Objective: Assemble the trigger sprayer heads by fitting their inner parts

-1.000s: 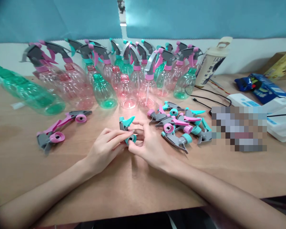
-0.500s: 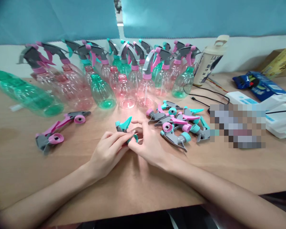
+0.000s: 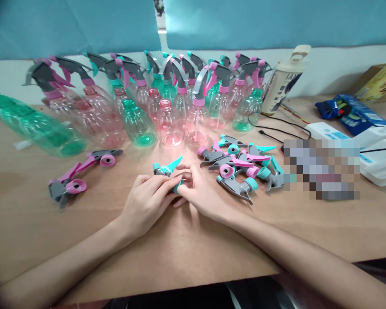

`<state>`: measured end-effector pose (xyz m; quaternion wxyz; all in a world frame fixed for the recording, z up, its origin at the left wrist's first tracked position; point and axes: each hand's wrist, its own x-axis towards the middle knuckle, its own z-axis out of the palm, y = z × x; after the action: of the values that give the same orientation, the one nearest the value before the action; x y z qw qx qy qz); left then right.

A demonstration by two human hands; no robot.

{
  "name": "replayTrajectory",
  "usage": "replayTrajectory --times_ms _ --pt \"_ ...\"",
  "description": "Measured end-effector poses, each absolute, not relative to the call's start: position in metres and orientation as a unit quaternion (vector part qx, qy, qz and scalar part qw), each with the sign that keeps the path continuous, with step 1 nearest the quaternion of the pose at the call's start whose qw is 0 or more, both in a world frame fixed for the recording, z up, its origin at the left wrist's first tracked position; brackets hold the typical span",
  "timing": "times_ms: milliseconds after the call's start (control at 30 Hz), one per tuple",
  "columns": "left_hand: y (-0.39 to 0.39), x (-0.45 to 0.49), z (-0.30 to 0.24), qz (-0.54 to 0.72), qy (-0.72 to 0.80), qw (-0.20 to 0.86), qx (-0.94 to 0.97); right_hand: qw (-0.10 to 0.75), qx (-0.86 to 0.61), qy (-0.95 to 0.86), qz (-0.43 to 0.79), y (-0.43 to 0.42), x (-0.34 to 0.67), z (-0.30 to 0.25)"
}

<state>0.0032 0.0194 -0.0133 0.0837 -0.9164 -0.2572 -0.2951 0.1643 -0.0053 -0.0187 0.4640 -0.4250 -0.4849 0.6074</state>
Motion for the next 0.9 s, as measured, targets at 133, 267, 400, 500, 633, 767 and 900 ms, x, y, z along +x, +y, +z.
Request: replayTrajectory --times_ms 133,267,400,500,633,767,900 --pt "0.026 -0.001 -0.012 -0.286 -0.267 0.073 -0.917 0.463 -0.422 -0.460 0.629 0.000 0.170 -0.022" --pt "0.030 -0.004 -0.010 -0.299 -0.258 0.065 -0.916 0.459 -0.429 -0.451 0.633 0.002 0.174 -0.019" --pt "0.029 -0.007 -0.010 -0.303 -0.262 0.075 -0.913 0.436 -0.453 -0.464 0.625 0.004 0.178 -0.017" --pt "0.027 -0.006 -0.012 -0.305 -0.268 0.091 -0.909 0.432 -0.477 -0.470 0.604 0.005 0.179 -0.020" --pt "0.023 -0.002 -0.014 -0.295 -0.271 0.091 -0.912 0.433 -0.487 -0.469 0.596 0.005 0.180 -0.020" --pt "0.023 -0.001 -0.013 -0.305 -0.275 0.084 -0.908 0.431 -0.485 -0.486 0.586 0.004 0.181 -0.017" --pt "0.030 -0.009 -0.008 -0.322 -0.318 0.059 -0.890 0.417 -0.514 -0.509 0.550 0.003 0.189 -0.018"
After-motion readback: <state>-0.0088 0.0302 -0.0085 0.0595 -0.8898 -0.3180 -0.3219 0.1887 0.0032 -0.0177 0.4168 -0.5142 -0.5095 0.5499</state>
